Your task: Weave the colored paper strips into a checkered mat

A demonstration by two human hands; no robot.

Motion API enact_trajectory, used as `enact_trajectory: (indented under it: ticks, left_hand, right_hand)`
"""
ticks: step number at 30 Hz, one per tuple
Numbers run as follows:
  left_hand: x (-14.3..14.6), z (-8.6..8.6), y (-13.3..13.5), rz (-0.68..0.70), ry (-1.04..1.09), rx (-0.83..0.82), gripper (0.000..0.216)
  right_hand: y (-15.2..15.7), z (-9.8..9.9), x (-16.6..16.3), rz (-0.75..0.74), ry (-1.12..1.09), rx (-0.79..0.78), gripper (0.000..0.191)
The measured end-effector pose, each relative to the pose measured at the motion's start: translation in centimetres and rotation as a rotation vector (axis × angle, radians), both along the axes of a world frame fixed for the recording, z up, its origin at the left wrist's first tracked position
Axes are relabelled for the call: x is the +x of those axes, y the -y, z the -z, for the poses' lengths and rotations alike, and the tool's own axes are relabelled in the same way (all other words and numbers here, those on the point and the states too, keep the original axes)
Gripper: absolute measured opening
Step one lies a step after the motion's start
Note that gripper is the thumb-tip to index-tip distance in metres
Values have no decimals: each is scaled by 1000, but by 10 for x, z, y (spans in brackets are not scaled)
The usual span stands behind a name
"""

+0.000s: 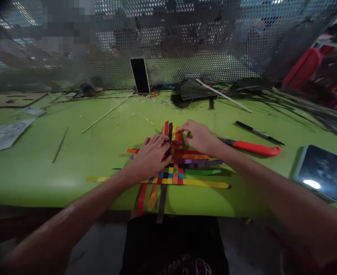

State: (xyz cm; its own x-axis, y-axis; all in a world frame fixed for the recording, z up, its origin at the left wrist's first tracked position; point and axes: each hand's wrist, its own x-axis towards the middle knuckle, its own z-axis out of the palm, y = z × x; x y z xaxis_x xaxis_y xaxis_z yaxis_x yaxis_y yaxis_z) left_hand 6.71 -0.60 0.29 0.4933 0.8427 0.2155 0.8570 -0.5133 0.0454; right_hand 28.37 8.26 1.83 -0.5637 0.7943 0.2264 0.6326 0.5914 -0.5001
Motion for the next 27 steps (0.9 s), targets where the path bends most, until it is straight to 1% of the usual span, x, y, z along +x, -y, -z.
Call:
enact_trajectory:
  ticks: [2, 3, 8, 10, 13, 15, 19, 24, 27]
  left_hand:
    - [0, 2, 1, 4, 1, 38, 24]
    - [1, 2, 1, 8, -2, 53, 23]
    - [2, 3, 4, 28, -31, 90, 23]
    - [2, 2, 4, 57, -47, 98, 22]
    - [3, 2, 4, 107, -68, 102, 19]
    - [3, 2, 5, 116, -82, 112, 20]
    - [5, 3, 5, 92, -113, 135, 23]
    - [6, 4, 5, 73, -145, 157, 23]
    - [7, 5, 4, 77, -145, 155, 22]
  right_hand:
    - [8, 2, -1, -100, 121, 123, 25]
    - [13, 3, -1, -126, 171, 163, 26]
    - [41, 5, 2, -156, 422, 337, 34]
    - [48, 5, 1, -165, 475, 370, 34]
    - [50, 6, -1, -151, 437, 342, 30]
    - [48, 8, -1, -136, 393, 314, 30]
    - [46, 12, -2, -121, 364, 301, 31]
    - [50, 12, -9, -56, 321, 313, 30]
    - [51, 10, -11, -77, 302, 319, 29]
